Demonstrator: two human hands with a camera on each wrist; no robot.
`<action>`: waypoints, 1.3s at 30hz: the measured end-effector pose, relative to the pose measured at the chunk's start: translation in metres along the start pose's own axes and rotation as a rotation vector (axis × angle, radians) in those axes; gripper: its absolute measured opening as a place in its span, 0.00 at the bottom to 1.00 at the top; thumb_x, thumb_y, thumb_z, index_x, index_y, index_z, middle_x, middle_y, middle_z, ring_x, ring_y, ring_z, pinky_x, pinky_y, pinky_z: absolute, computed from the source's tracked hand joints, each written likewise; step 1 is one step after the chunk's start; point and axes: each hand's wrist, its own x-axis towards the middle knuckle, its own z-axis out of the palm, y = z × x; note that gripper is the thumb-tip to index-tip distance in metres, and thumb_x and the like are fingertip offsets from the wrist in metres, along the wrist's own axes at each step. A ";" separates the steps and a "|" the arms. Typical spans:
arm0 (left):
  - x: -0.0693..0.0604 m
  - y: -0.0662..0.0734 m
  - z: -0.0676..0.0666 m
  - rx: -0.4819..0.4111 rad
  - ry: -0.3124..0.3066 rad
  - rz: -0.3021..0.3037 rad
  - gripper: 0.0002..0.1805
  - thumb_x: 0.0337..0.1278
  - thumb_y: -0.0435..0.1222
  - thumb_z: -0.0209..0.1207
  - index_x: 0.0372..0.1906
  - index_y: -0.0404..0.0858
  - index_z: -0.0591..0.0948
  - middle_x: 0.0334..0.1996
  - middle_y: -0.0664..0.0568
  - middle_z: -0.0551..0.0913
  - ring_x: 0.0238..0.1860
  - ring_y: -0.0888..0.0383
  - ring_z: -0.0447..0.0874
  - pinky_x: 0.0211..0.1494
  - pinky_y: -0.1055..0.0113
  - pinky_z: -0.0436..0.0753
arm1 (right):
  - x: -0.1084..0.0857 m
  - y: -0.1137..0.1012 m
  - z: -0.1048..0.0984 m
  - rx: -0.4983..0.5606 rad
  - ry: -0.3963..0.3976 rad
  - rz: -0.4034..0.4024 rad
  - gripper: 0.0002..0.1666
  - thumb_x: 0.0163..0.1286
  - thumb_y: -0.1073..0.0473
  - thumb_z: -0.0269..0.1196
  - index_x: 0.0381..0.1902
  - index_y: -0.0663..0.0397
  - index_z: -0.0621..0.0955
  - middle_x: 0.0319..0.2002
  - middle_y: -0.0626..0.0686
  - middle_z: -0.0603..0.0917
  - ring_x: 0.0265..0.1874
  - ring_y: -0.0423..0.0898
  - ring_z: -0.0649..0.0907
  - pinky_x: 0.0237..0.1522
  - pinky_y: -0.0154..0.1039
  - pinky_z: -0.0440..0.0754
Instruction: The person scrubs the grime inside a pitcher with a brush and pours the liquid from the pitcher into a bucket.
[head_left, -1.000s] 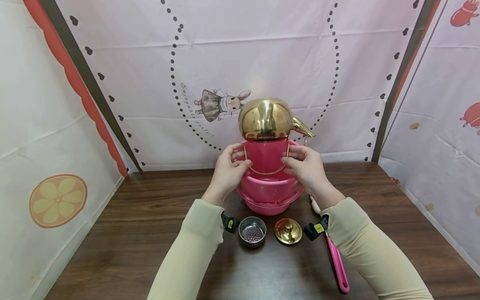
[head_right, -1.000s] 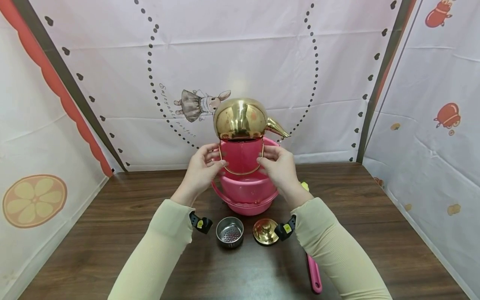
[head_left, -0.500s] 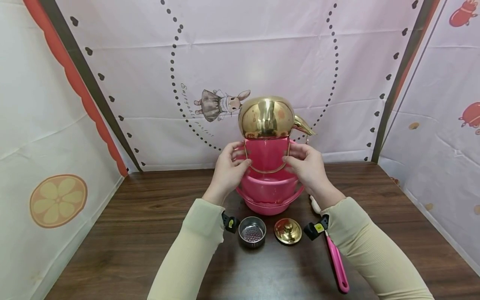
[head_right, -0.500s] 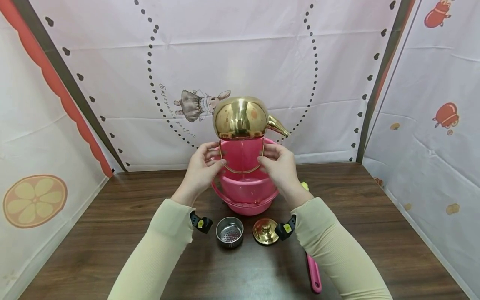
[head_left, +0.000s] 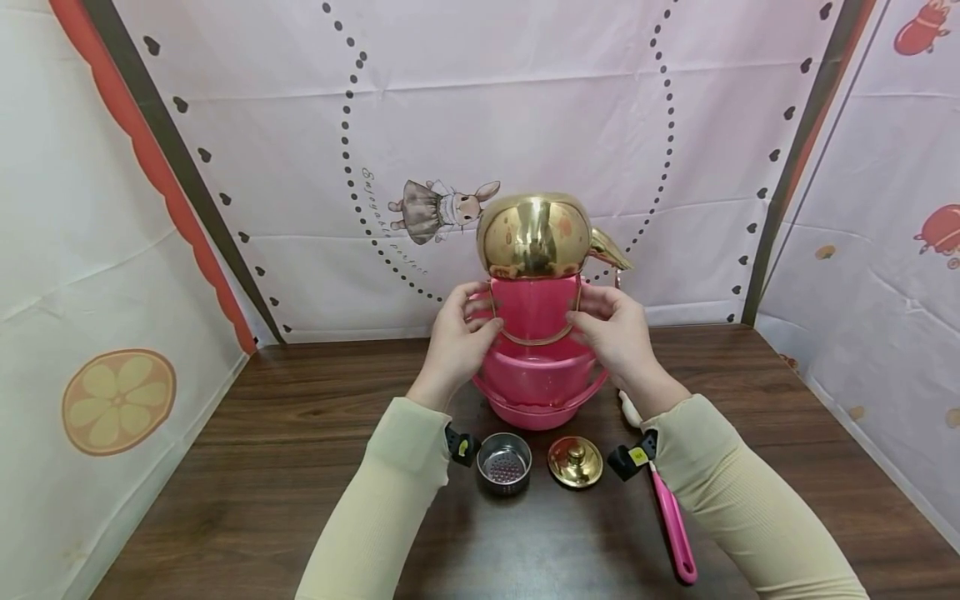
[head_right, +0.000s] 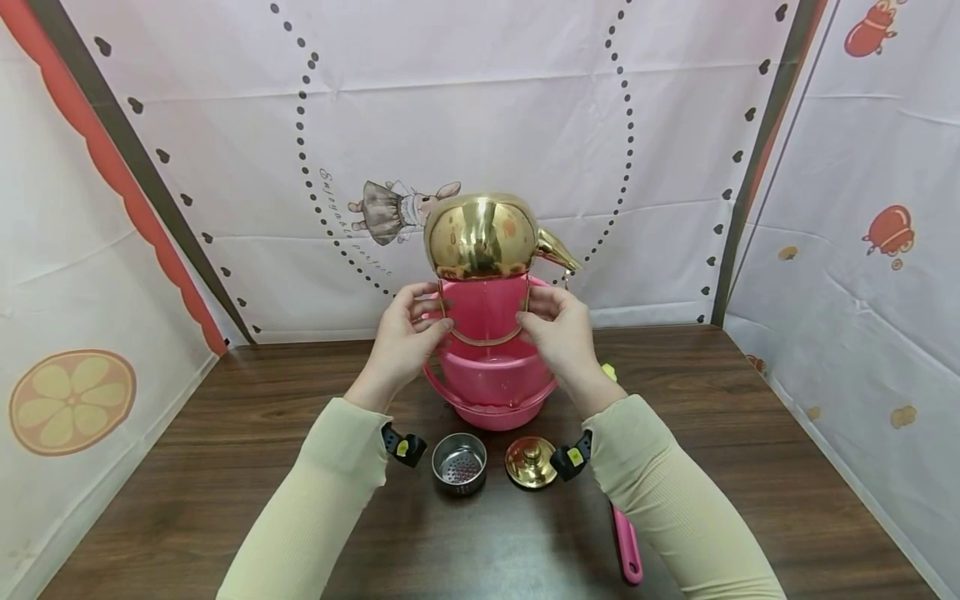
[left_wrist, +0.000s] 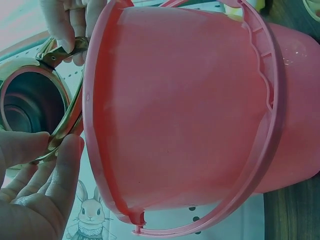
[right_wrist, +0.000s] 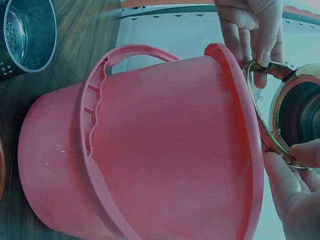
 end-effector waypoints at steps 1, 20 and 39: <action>0.000 0.000 0.000 -0.002 0.002 0.003 0.25 0.60 0.24 0.55 0.62 0.36 0.65 0.56 0.37 0.76 0.53 0.45 0.80 0.55 0.56 0.80 | 0.000 0.000 0.000 -0.001 0.003 -0.004 0.25 0.63 0.71 0.59 0.59 0.67 0.73 0.41 0.51 0.80 0.33 0.32 0.82 0.35 0.30 0.84; -0.003 0.001 0.003 -0.024 0.022 0.124 0.25 0.60 0.22 0.54 0.61 0.35 0.65 0.51 0.38 0.79 0.53 0.41 0.81 0.46 0.63 0.83 | -0.002 0.002 0.000 0.039 0.051 -0.104 0.21 0.62 0.72 0.60 0.54 0.70 0.72 0.45 0.64 0.81 0.33 0.33 0.82 0.35 0.30 0.84; -0.007 0.001 0.004 0.033 0.045 0.223 0.25 0.59 0.24 0.57 0.60 0.39 0.66 0.52 0.40 0.78 0.50 0.47 0.83 0.45 0.62 0.85 | -0.003 0.004 0.001 0.093 0.100 -0.191 0.17 0.61 0.74 0.60 0.49 0.70 0.74 0.32 0.37 0.83 0.33 0.32 0.83 0.33 0.29 0.83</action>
